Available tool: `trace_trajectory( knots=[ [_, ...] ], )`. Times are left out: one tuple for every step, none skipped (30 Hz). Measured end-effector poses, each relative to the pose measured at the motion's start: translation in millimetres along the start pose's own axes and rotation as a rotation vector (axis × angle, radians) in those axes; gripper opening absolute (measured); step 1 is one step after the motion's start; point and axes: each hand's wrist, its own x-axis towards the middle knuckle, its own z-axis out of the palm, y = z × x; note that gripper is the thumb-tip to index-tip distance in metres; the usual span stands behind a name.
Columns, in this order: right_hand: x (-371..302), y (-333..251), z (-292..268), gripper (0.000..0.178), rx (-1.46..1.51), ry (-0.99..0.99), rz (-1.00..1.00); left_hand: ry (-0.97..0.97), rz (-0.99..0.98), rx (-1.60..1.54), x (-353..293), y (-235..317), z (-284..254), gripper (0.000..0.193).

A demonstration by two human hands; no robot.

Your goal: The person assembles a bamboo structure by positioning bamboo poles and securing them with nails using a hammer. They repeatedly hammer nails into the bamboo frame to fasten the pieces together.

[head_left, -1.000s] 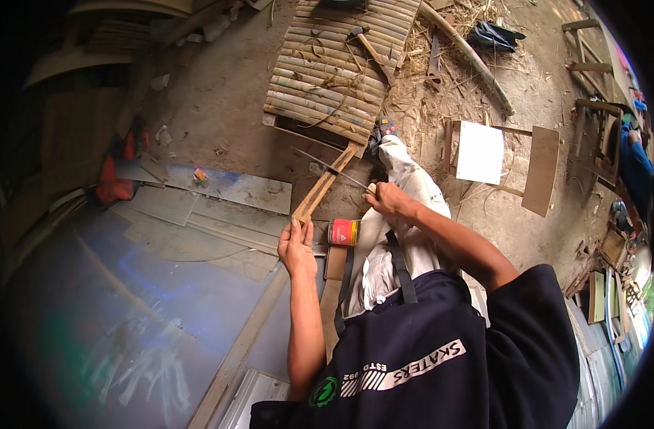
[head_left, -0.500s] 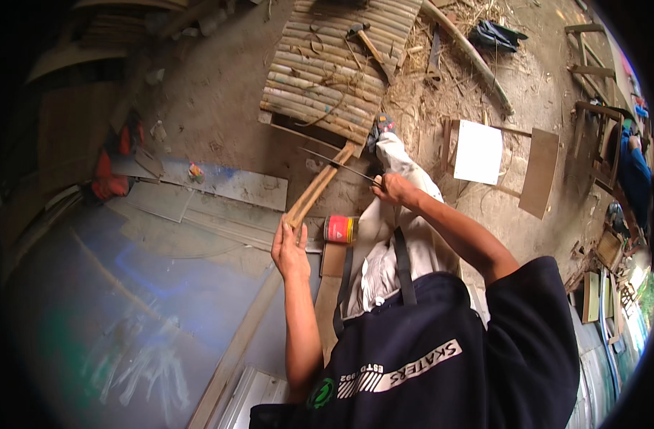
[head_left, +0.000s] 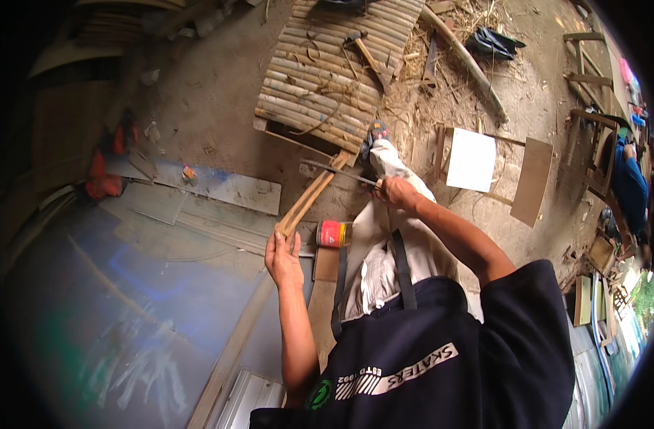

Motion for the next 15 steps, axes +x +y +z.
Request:
trace_trajectory(
  knots=[
    [-1,2,-3,0.038,-0.037,0.054,0.080,0.028,-0.004,0.029,0,3,-1,0.040],
    [-1,3,-5,0.038,0.009,-0.016,0.048,0.019,0.018,0.051,-1,4,-1,0.039],
    [-2,4,-9,0.040,0.037,-0.065,0.032,0.016,0.008,0.050,0,5,0,0.038],
    [-2,6,-12,0.042,0.072,-0.044,-0.019,0.019,0.003,0.059,-1,6,-1,0.038],
    [-4,6,-14,0.044,0.086,-0.103,-0.067,0.025,0.007,0.064,1,5,0,0.038],
    [-1,8,-15,0.043,-0.130,-0.194,0.060,0.037,-0.014,0.073,-1,6,-2,0.038],
    [-3,10,-16,0.041,-0.075,-0.186,0.077,0.040,-0.013,0.071,-3,6,-2,0.038],
    [2,12,-16,0.040,-0.021,-0.165,0.089,0.026,0.012,0.078,1,7,0,0.038],
    [7,15,-14,0.038,0.054,-0.113,0.062,0.035,0.003,0.062,2,7,1,0.037],
    [6,17,-12,0.041,0.102,-0.104,0.017,0.038,-0.001,0.060,1,7,1,0.037],
    [8,20,-8,0.042,-0.025,-0.101,0.046,0.038,0.000,0.068,1,6,2,0.037],
    [15,27,-8,0.042,-0.133,-0.141,0.033,0.036,-0.004,0.057,3,6,2,0.036],
    [16,31,-6,0.043,-0.266,-0.209,0.034,0.019,-0.027,0.064,-1,7,1,0.036],
    [21,35,-7,0.041,-0.200,-0.166,0.197,0.011,-0.032,0.070,3,6,4,0.036],
    [25,38,-8,0.040,-0.119,-0.173,0.145,0.053,-0.055,0.102,3,9,6,0.036]
  ],
)
